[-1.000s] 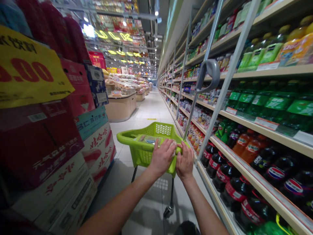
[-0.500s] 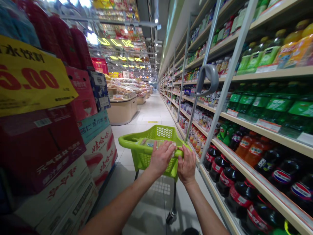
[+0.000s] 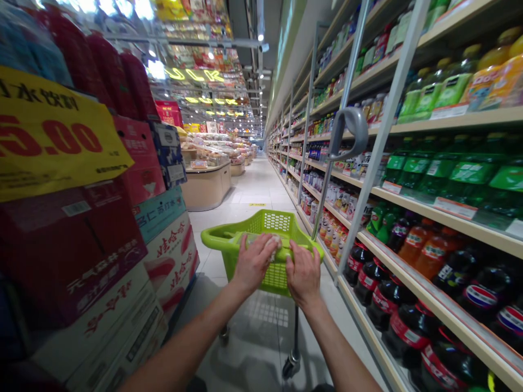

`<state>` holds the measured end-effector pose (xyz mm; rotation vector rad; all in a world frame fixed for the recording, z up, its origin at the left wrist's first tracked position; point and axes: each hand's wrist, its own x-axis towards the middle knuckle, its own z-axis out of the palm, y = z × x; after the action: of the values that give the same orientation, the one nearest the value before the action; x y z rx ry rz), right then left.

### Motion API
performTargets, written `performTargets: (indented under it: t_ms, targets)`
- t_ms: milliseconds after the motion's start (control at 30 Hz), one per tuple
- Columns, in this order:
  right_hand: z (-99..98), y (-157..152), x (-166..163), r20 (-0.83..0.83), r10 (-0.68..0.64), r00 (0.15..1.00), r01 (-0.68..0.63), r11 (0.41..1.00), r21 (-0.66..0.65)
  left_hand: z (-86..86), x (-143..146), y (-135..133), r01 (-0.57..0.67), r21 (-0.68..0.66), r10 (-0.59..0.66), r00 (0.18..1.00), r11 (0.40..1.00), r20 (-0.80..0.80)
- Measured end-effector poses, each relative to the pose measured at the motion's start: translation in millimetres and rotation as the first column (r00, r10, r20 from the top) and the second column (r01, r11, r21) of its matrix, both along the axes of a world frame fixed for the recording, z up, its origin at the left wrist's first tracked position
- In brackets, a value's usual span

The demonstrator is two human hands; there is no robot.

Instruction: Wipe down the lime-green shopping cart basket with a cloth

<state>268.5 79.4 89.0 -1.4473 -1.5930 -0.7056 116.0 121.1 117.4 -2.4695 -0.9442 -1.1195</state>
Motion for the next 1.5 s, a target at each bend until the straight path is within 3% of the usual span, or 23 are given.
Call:
performTargets:
  t_ms: [167, 400, 500, 600, 667, 833, 900, 1000, 1100, 1167, 1300, 1367, 1433, 1500]
  targets:
    - [-1.0, 1, 2, -0.024, -0.028, 0.999, 0.028, 1.0, -0.004, 1.5, -41, 20, -0.237, -0.08, 0.246, 0.96, 0.968, 0.136]
    - [2.7, 4, -2, -0.008, -0.023, 1.0, 0.022, 0.998, -0.054, -7.6, 1, -1, 0.011, 0.064, -0.014, 0.999, 0.998, 0.04]
    - [0.5, 2, 2, 0.006, -0.007, 1.0, 0.008, 0.999, -0.052, -6.5, -29, 15, -0.076, 0.012, 0.075, 0.994, 0.997, 0.08]
    - [0.5, 1, 2, 0.001, -0.027, 1.0, 0.027, 0.999, -0.033, -5.3, -67, 34, -0.238, -0.078, 0.247, 0.957, 0.968, 0.154]
    - [2.3, 3, -3, -0.012, -0.038, 0.999, 0.038, 0.999, -0.027, -5.7, -72, 35, -0.28, -0.109, 0.296, 0.938, 0.954, 0.183]
    - [4.4, 6, -11, -0.005, -0.003, 1.0, 0.003, 1.0, -0.023, -9.0, -38, 15, -0.079, -0.006, 0.079, 0.994, 0.997, 0.069]
    - [2.6, 6, -9, 0.01, 0.005, 1.0, -0.005, 1.0, -0.01, -8.2, -41, 17, -0.056, 0.01, 0.055, 0.998, 0.998, 0.034]
    - [-0.7, 5, -3, 0.029, 0.019, 0.999, -0.019, 1.0, -0.003, -4.7, -69, 35, -0.215, -0.041, 0.219, 0.967, 0.976, 0.128]
    - [-2.7, 5, -2, 0.007, -0.005, 1.0, 0.005, 1.0, 0.022, -2.6, -83, 47, -0.374, -0.126, 0.394, 0.877, 0.919, 0.275]
    - [-3.4, 7, -4, -0.01, -0.027, 1.0, 0.027, 0.999, 0.047, -3.5, -69, 40, -0.319, -0.136, 0.345, 0.903, 0.938, 0.256]
    - [-3.7, 7, -3, 0.022, -0.017, 1.0, 0.015, 0.998, 0.067, -7.5, -21, 10, -0.071, -0.038, 0.075, 0.99, 0.997, 0.116]
    - [-3.5, 5, 0, 0.044, -0.002, 0.999, -0.001, 0.998, 0.065, -8.6, -17, 6, -0.007, 0.014, 0.006, 0.997, 1.0, 0.072]
    - [-3.2, 3, 3, 0.05, 0.008, 0.999, -0.011, 0.998, 0.057, -8.7, -29, 12, -0.043, 0.014, 0.042, 0.994, 0.999, 0.1]
    - [-3.2, 2, 4, 0.043, 0.009, 0.999, -0.011, 0.999, 0.053, -7.7, -47, 24, -0.173, -0.04, 0.178, 0.962, 0.984, 0.206]
